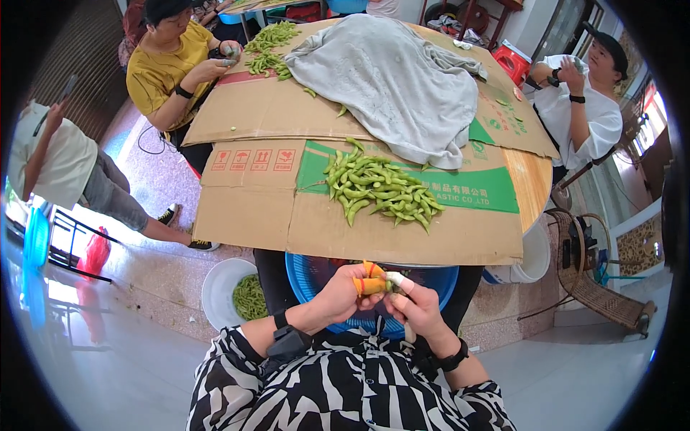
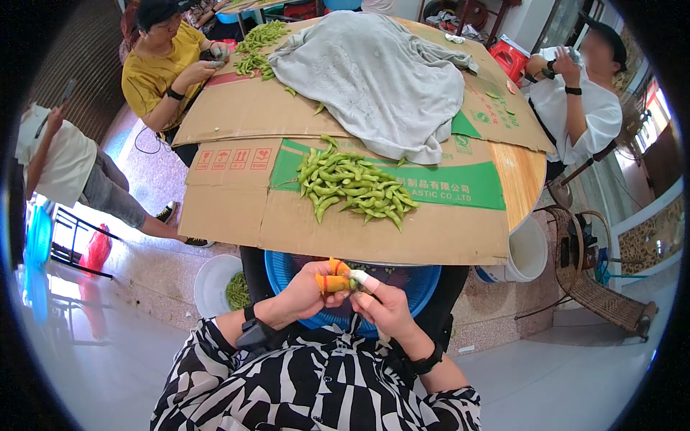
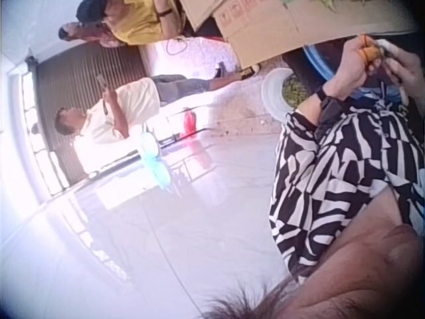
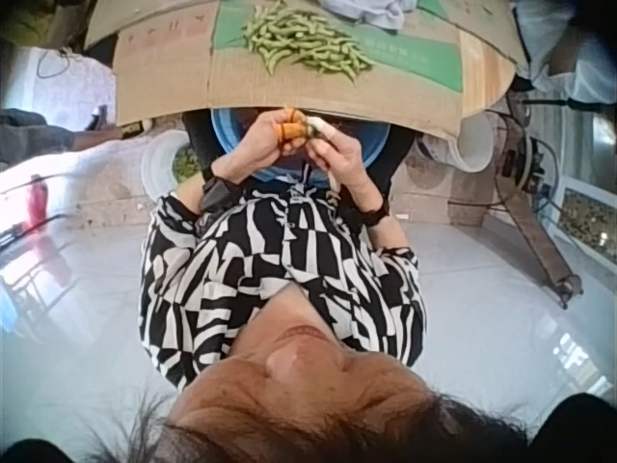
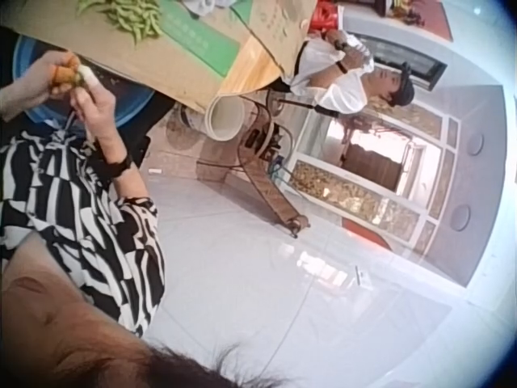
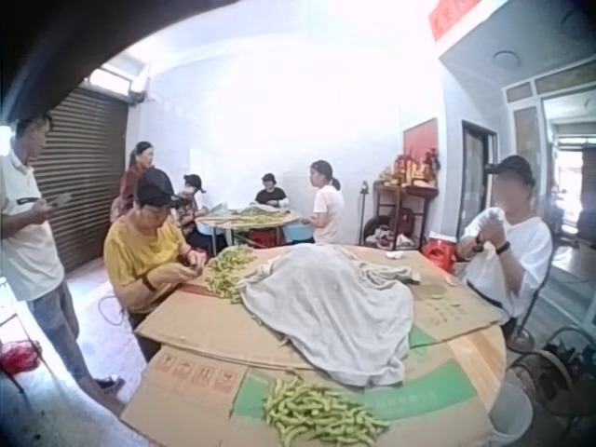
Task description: Picking edamame pods from stalks and sorting them into a basin.
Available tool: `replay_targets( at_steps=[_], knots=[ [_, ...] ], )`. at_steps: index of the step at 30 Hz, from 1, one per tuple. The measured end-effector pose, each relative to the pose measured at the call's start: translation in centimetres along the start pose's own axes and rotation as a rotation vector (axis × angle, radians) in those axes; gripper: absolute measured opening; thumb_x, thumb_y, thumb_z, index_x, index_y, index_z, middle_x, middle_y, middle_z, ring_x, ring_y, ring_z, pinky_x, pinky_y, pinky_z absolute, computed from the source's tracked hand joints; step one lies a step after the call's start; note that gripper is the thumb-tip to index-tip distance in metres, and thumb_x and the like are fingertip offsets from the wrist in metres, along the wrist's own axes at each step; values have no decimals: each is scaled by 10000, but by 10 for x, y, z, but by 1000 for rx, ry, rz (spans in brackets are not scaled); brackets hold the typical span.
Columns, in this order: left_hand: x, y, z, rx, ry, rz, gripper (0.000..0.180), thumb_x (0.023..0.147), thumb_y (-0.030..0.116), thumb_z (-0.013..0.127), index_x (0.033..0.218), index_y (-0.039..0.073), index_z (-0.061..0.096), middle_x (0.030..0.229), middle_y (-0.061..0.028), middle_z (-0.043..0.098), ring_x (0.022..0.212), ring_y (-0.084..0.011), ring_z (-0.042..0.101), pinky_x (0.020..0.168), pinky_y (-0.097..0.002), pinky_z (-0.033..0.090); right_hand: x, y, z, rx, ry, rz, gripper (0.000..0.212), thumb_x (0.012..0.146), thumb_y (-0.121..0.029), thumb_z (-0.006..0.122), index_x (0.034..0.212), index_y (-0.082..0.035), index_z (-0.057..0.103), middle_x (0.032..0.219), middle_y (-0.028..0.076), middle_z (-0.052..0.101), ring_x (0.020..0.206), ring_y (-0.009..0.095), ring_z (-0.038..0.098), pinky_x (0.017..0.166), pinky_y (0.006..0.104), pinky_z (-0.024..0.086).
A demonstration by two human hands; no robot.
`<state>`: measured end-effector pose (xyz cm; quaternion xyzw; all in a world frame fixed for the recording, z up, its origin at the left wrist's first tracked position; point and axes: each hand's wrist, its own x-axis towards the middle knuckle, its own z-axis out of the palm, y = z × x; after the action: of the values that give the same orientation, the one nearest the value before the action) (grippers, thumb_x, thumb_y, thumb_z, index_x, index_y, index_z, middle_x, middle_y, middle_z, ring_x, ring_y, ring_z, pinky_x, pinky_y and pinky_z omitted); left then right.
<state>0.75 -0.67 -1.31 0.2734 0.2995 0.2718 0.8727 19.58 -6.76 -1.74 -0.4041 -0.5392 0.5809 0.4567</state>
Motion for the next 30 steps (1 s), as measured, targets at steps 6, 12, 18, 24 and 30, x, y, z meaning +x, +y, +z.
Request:
replay_targets(
  at_steps=[6, 12, 18, 24, 30],
  knots=[
    [4, -6, 0, 192, 98, 11, 60, 923, 95, 609, 937, 37, 601, 696, -26, 562, 497, -66, 425, 452, -197, 311, 6, 10, -5, -505, 67, -324, 375, 881, 11, 600, 1254, 27, 568, 799, 96, 621, 670, 140, 598, 623, 279, 495],
    [5, 2, 0, 532, -16, -10, 93, 935, 115, 577, 931, 31, 617, 694, -10, 558, 548, -63, 454, 491, -211, 356, 2, 11, -12, -384, 135, -177, 258, 849, -23, 668, 1098, 14, 614, 751, 70, 627, 642, 125, 604, 600, 244, 477],
    [2, -10, -4, 871, -58, 168, 132, 959, 104, 527, 1002, -3, 592, 741, -37, 565, 670, -137, 509, 614, -283, 436, 1, 11, -9, -452, 104, -154, 204, 830, -6, 666, 1011, -1, 570, 676, 61, 568, 573, 118, 553, 535, 265, 443],
    [-22, 2, 7, 1111, 37, 218, 160, 947, 125, 571, 1024, -16, 566, 837, -125, 643, 720, -219, 629, 658, -312, 495, 7, 6, -10, -469, 25, -77, 197, 824, 9, 638, 1009, -9, 573, 669, 81, 564, 565, 136, 550, 537, 273, 448],
    [-95, 57, -19, 1896, 30, 206, 268, 824, 258, 709, 915, 72, 538, 727, -164, 604, 736, -365, 634, 620, -466, 491, 2, 7, -11, -515, 5, -106, 188, 833, -61, 689, 980, -8, 586, 732, 104, 624, 586, 218, 601, 572, 305, 486]
  ],
)
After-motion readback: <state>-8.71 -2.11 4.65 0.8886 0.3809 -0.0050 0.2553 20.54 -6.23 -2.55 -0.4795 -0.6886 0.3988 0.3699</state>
